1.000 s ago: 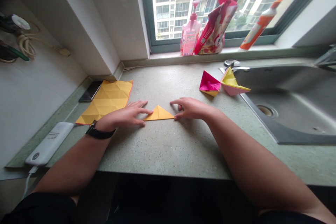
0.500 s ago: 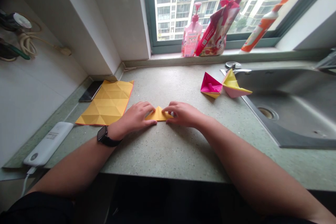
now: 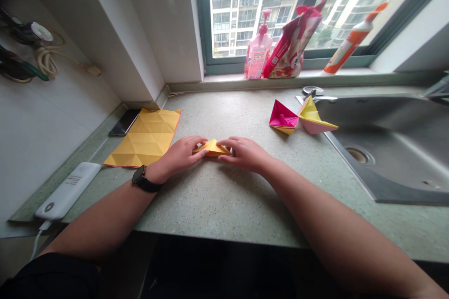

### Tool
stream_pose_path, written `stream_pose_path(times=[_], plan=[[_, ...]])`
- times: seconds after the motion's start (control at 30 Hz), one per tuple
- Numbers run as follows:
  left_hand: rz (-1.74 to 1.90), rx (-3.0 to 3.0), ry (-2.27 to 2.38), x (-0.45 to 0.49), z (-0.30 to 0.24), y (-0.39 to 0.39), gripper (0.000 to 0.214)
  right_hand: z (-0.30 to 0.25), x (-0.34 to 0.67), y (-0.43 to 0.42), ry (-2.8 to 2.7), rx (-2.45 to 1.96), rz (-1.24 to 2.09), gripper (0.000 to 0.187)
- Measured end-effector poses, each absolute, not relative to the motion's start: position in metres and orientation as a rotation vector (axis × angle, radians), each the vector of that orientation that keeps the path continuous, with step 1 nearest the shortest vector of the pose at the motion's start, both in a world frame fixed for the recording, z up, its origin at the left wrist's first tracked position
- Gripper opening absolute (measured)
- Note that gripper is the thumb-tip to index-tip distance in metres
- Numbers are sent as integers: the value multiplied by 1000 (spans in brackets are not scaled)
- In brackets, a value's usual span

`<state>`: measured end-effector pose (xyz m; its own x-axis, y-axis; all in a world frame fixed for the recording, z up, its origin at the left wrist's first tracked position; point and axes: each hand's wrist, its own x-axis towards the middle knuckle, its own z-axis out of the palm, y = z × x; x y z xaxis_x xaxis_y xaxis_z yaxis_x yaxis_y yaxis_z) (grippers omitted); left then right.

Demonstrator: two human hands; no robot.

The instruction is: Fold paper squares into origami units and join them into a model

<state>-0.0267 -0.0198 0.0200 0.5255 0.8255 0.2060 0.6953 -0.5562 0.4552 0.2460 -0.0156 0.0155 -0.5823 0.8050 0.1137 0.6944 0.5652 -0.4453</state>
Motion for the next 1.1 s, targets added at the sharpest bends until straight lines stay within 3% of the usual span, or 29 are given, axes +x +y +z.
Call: stream_pose_path(times=[0.2, 0.47, 0.57, 0.7, 0.83, 1.1], plan=[[667, 2382, 1228, -27, 21, -21, 37, 13, 239, -19, -2313, -1096, 484, 25], [721, 2284, 1157, -25, 22, -22, 57, 20, 231, -29, -2193, -915, 371, 26], [761, 2204, 1110, -25, 21, -22, 68, 19, 229, -33, -2176, -866, 341, 39], [816, 2107, 1015, -22, 24, -25, 65, 15, 228, -34, -2152, -860, 370, 65], [854, 2049, 973, -19, 26, -28, 67, 12, 227, -34, -2133, -864, 427, 75], [914, 2033, 848, -23, 17, -23, 66, 11, 225, -34, -2077, -846, 344, 49]])
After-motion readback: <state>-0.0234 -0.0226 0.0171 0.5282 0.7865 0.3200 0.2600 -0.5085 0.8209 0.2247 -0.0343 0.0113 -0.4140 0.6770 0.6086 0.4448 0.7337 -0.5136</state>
